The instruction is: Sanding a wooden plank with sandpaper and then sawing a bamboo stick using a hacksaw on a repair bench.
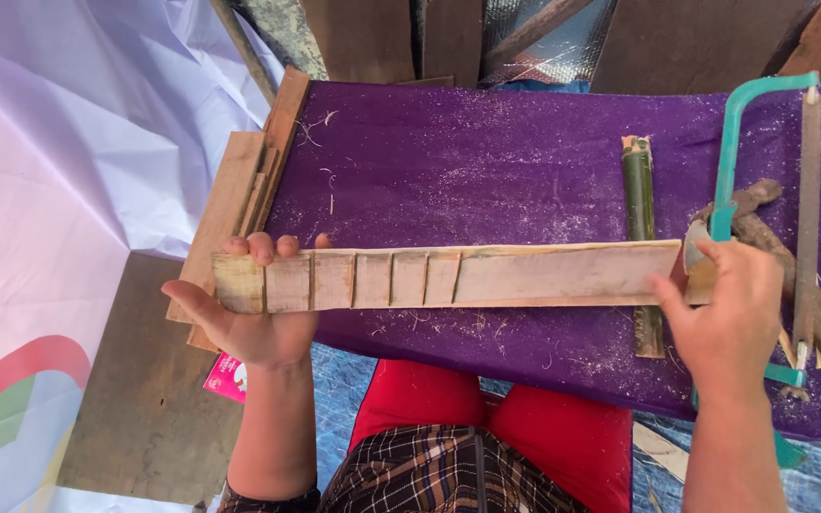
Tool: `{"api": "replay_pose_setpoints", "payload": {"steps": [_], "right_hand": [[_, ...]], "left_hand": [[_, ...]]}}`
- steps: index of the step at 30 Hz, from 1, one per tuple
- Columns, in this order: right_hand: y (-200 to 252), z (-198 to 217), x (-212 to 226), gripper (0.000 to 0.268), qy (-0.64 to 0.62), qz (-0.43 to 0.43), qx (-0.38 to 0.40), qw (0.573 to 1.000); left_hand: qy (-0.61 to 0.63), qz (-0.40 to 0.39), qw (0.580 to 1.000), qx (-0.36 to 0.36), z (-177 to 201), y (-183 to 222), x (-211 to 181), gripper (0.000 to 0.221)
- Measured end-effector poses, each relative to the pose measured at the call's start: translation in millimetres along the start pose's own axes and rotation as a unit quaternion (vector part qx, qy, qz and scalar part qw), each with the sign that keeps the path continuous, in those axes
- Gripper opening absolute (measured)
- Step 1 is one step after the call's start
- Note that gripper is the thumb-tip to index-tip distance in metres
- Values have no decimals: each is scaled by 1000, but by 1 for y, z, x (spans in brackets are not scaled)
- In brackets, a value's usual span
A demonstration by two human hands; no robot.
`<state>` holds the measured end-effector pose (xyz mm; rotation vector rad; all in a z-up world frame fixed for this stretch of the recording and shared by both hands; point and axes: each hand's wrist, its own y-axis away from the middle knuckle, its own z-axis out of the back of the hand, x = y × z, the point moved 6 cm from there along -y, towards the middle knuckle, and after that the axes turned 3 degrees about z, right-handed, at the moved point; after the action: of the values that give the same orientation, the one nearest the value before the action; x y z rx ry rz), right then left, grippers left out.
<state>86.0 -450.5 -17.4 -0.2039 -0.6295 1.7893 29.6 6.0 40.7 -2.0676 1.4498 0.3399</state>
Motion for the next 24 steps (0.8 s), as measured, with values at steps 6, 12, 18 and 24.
{"api": "replay_pose_setpoints", "payload": {"steps": [6,12,18,24], "right_hand": [[16,-11,13,83,14,-67,53,996],[28,-49,-9,57,-118,-23,59,991],[1,-42,3,59,-109,-141,177,968],[11,-47,57,50,-98,-10,-48,994]], "left_hand": [[8,9,999,-34,7,0,2,58],[-9,6,997,-82,5,1,0,55],[-14,-3,994,-106,6,3,0,53],[1,-20,993,-115,5,6,-1,53]]}}
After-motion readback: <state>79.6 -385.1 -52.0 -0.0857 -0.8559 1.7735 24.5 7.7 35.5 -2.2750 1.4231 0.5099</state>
